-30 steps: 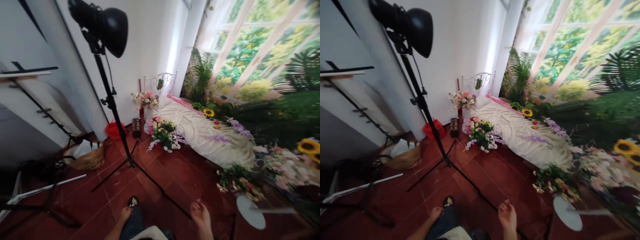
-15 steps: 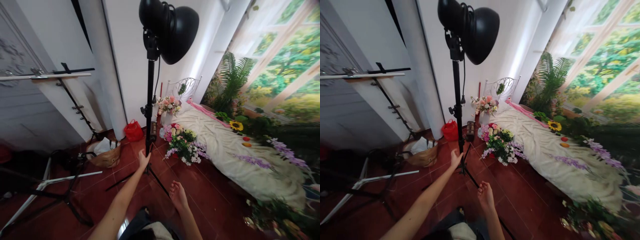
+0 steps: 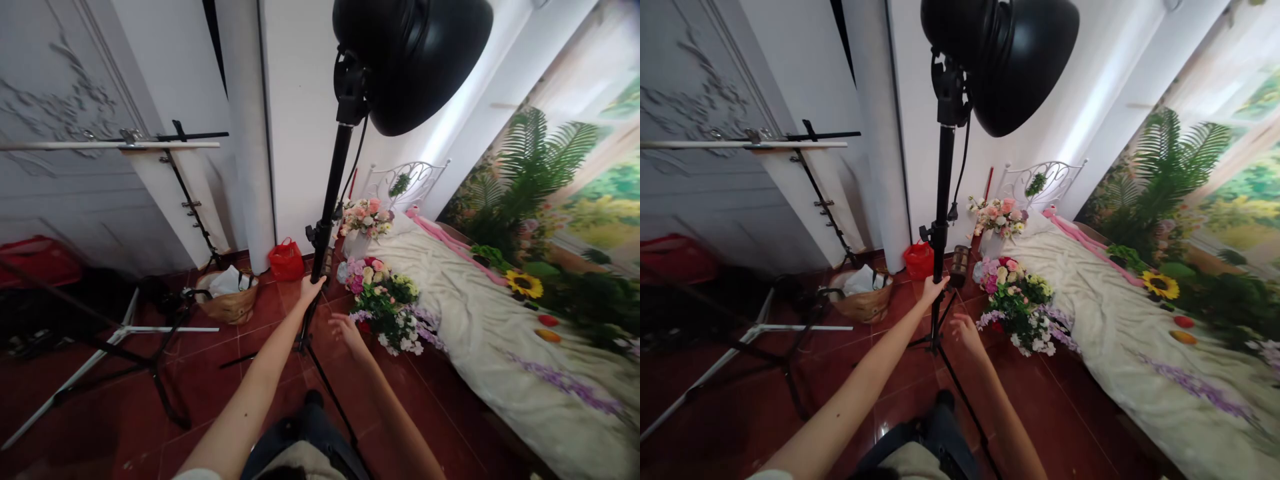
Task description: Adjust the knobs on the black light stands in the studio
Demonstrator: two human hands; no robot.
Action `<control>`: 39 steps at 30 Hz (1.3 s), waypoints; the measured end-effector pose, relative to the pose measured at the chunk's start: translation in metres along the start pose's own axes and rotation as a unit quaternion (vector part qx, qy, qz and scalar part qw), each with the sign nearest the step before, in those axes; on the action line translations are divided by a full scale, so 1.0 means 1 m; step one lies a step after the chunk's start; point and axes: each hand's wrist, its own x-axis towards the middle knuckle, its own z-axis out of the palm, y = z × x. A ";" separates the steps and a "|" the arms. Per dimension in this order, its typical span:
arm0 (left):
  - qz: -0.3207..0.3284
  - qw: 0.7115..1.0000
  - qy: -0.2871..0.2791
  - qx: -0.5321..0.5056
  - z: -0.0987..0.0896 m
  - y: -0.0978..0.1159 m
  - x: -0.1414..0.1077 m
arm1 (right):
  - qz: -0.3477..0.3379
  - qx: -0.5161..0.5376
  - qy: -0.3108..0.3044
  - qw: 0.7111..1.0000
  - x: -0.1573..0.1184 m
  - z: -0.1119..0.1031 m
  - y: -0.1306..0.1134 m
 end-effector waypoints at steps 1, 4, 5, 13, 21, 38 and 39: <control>-0.009 1.000 0.013 -0.007 0.002 0.001 0.000 | -0.021 -0.068 0.014 0.997 0.022 0.000 -0.012; -0.024 0.998 0.064 -0.014 0.010 0.006 0.000 | -0.105 -0.301 -0.012 0.948 0.078 0.002 -0.048; -0.024 0.997 0.078 -0.010 0.012 0.007 0.001 | -0.126 -0.388 -0.048 0.912 0.094 0.003 -0.059; -0.020 0.993 0.118 0.006 0.020 0.001 0.003 | -0.129 -0.643 -0.245 0.715 0.170 0.010 -0.106; -0.004 0.989 0.144 0.037 0.026 -0.004 0.004 | -0.186 -0.659 -0.335 0.647 0.194 0.003 -0.110; 0.033 0.986 0.155 0.047 0.026 -0.004 0.007 | -0.197 -0.715 -0.228 0.630 0.164 0.005 -0.107; 0.030 0.987 0.152 0.046 0.026 -0.003 0.007 | -0.194 -0.719 -0.242 0.622 0.168 0.006 -0.108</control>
